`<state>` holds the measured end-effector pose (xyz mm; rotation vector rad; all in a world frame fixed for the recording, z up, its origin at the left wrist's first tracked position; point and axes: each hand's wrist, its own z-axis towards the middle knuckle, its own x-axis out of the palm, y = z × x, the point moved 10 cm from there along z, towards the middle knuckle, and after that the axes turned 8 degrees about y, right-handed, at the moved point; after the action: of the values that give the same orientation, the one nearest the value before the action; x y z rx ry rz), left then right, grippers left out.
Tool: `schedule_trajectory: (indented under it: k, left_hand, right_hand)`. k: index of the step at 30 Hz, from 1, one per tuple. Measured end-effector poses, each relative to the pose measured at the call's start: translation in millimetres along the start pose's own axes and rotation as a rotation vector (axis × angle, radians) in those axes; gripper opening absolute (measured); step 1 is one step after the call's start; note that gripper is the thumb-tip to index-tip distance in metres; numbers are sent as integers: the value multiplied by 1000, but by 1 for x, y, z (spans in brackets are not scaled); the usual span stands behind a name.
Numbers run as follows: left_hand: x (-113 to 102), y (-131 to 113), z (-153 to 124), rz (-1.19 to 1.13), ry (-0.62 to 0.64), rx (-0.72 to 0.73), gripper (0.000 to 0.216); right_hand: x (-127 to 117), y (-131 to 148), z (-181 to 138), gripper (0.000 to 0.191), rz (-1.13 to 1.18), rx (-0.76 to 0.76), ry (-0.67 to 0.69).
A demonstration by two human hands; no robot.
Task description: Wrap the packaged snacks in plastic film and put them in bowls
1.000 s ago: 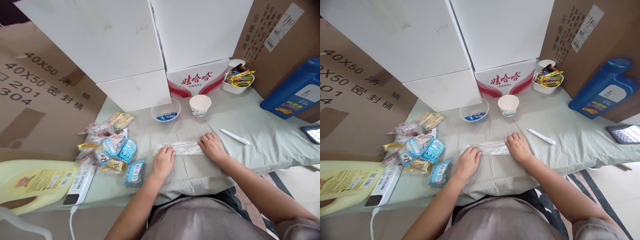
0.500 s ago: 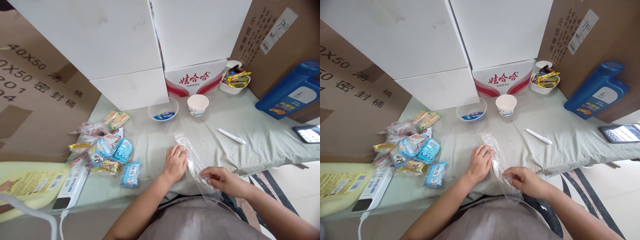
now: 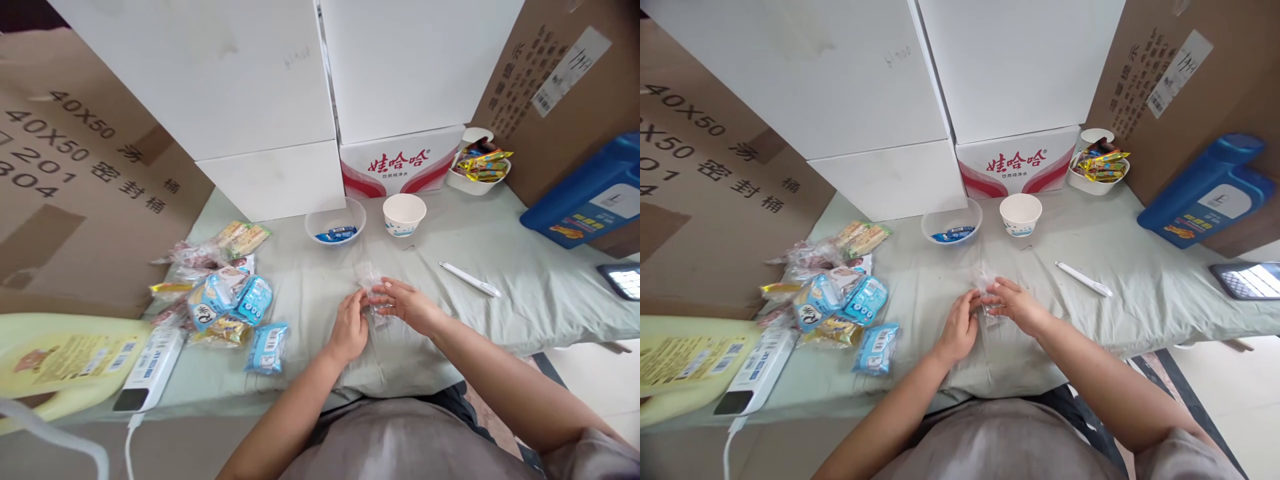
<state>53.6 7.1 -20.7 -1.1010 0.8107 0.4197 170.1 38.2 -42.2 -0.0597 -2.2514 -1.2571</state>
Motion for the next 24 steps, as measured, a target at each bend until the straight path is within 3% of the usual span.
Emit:
schedule_trajectory:
  k: [5,12,16,19,21,24]
  left_hand:
    - [-4,-4,2,-36,4,-5,48]
    - [-7,-18,6,-11,24,69,26]
    - [-8,-20,8,-3,4,81,20]
    - [-9,-18,9,-34,-13,84,16]
    - [-10,-16,10,-55,-21,79,14]
    - [-13,-13,14,-70,-6,47,21]
  right_hand:
    - [-6,-8,-7,37,98,13,-93]
    - [-16,-11,-25,54,60,3,-120]
    - [-25,12,-33,44,-379,-228,-164]
    - [-5,34,-48,25,-891,-520,-128]
    - [16,30,-55,22,-1180,-644,-27]
    - [32,14,-56,23,-1485,-702,64]
